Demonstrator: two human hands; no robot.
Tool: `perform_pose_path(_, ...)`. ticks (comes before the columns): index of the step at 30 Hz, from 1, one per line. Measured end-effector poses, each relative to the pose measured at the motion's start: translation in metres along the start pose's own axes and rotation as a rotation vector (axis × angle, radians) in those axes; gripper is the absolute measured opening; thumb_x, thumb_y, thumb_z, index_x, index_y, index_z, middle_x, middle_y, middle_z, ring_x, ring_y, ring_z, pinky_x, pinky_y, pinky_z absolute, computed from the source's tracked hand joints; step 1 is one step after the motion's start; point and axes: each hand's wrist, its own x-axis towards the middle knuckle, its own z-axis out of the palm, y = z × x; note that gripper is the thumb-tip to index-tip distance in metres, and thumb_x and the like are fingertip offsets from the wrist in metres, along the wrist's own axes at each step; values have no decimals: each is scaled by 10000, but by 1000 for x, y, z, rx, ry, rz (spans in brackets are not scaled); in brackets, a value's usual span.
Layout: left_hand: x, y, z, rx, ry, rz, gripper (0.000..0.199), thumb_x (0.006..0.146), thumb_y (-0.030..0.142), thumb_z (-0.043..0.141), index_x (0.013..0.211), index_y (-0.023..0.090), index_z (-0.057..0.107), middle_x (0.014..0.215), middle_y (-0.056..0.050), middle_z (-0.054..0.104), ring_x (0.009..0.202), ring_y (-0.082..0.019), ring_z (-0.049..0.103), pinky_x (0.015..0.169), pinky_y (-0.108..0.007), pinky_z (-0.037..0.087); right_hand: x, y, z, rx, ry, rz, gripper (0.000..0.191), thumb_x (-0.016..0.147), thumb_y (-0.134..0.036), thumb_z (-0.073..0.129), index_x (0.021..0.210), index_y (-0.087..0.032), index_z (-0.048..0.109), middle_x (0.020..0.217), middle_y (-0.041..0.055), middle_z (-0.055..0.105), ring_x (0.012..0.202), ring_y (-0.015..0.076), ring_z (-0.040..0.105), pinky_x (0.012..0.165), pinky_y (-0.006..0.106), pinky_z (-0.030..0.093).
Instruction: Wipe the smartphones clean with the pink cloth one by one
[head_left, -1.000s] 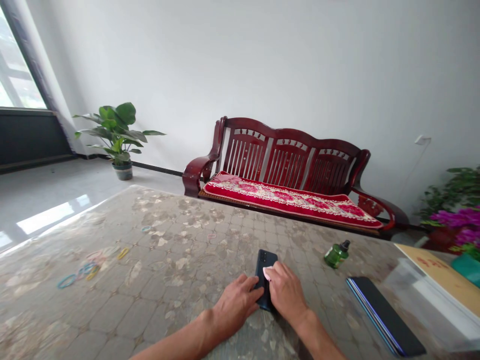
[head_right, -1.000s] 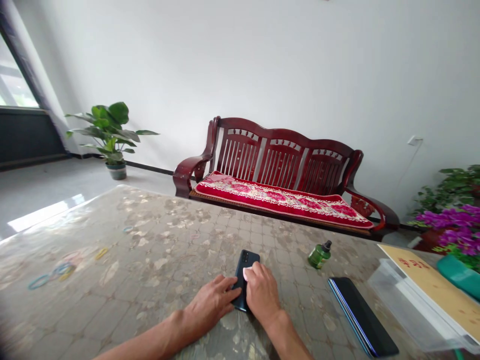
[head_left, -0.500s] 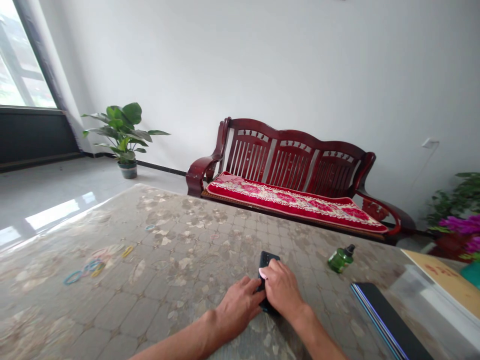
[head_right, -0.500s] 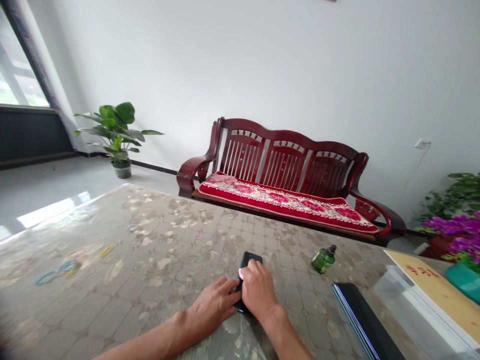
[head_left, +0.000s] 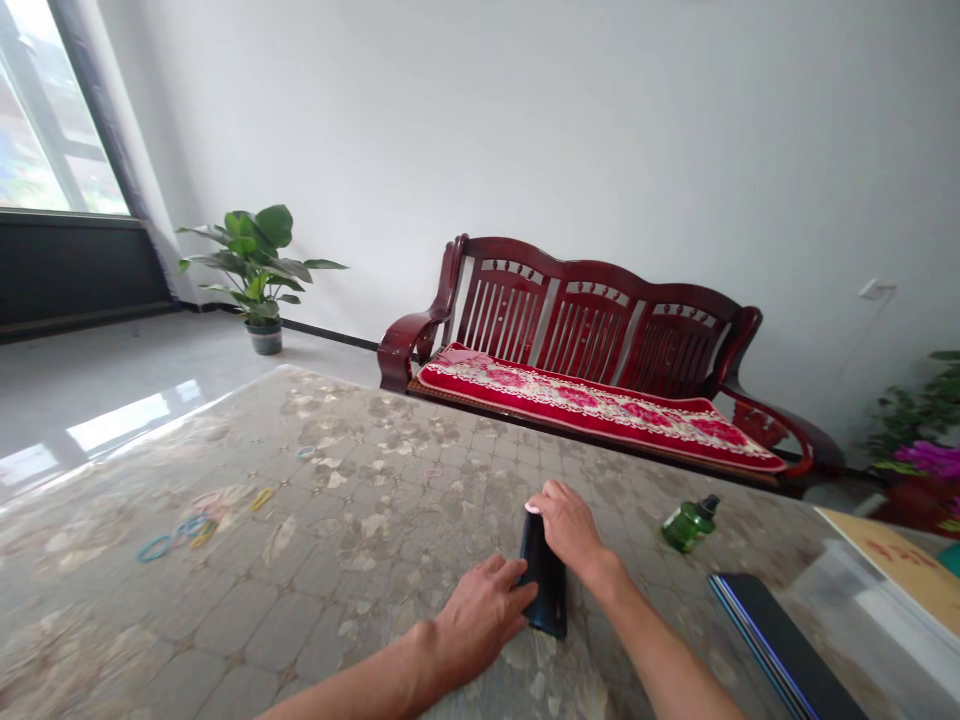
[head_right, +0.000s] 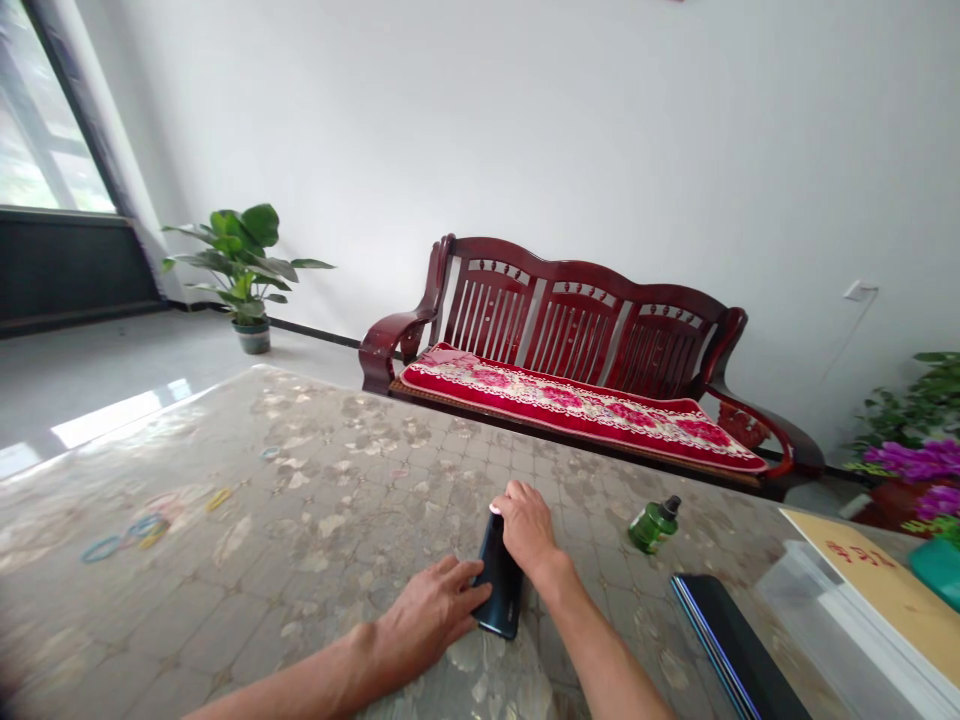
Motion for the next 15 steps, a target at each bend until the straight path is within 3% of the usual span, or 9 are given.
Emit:
perform_pose_path(10, 4, 2, 7, -6, -1, -33, 185, 933, 294, 615, 1110, 239, 609, 1180, -52, 608, 1022, -239, 562, 909, -357, 500, -32, -22, -6, 62, -38, -174, 276, 911, -108, 459, 879, -237, 702, 951, 38, 607, 938, 182, 516, 804, 289, 347)
perform_pose_path(15, 4, 4, 6, 11, 12, -31, 182, 935, 297, 616, 1101, 223, 600, 1169, -58, 607, 1014, -246, 565, 898, -364, 507, -32, -19, -3, 106, 5, -96, 306, 912, -100, 457, 944, -259, 716, 950, 30, 611, 925, 167, 534, 813, 267, 358)
